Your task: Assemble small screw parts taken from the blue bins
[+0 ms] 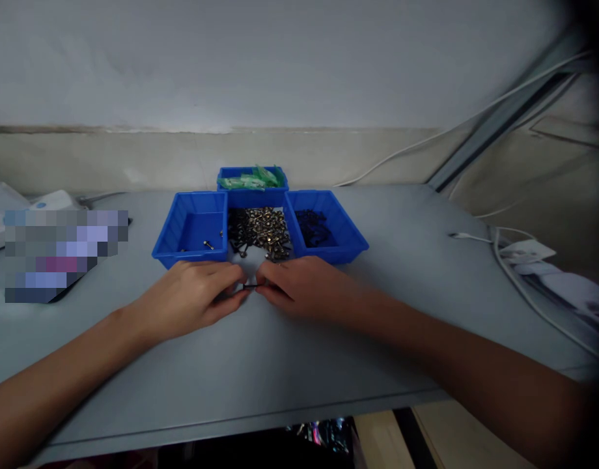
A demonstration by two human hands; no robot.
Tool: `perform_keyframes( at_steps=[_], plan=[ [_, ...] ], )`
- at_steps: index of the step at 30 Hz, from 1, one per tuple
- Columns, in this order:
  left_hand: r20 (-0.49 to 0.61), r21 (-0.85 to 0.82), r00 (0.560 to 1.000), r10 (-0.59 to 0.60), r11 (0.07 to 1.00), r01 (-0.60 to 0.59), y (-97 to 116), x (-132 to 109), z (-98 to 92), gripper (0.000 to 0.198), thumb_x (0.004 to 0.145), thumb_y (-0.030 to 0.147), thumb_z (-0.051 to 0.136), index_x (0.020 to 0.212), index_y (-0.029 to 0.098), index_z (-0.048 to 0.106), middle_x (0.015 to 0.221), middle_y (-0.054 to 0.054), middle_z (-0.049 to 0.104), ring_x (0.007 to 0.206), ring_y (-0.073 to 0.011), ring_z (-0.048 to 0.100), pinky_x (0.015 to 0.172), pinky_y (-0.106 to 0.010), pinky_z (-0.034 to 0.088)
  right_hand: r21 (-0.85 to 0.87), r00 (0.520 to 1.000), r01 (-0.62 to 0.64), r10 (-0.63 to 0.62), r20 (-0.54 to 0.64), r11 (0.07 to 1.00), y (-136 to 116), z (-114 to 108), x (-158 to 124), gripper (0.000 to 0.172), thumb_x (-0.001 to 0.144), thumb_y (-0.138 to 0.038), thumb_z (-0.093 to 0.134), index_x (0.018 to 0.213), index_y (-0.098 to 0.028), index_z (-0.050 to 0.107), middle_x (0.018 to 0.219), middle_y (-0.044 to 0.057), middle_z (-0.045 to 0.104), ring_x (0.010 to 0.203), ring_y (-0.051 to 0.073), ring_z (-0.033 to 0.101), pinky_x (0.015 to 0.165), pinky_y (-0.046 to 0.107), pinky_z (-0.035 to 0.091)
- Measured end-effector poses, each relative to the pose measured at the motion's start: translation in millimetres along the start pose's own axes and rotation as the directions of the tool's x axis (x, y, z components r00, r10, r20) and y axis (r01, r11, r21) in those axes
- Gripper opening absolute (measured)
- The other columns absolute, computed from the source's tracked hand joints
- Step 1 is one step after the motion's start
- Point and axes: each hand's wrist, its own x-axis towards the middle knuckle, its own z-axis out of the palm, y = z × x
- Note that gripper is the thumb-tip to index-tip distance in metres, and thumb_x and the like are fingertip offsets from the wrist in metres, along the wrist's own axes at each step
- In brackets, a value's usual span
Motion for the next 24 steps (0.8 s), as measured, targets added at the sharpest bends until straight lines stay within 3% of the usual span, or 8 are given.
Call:
perform_keyframes(
  at_steps=[24],
  plan=[
    [0.011,-0.007,1.0,-0.004,1.0,0.004,0.0,0.1,1.0,0.016,0.084,0.026,0.042,0.073,0.016,0.049,0.064,0.002,0.052,0.057,-0.0088,0.051,0.052,-0.02,0.036,0.001,1.0,-0.029,0.029,0.003,1.0,-2.4,-2.4,-1.3,0.014,0.083,-0.027,0.038,0.082,-0.019,0.05,0.066,-0.001,0.058,0.053,0.011,0.049,0.047,0.024,0.024]
  ],
)
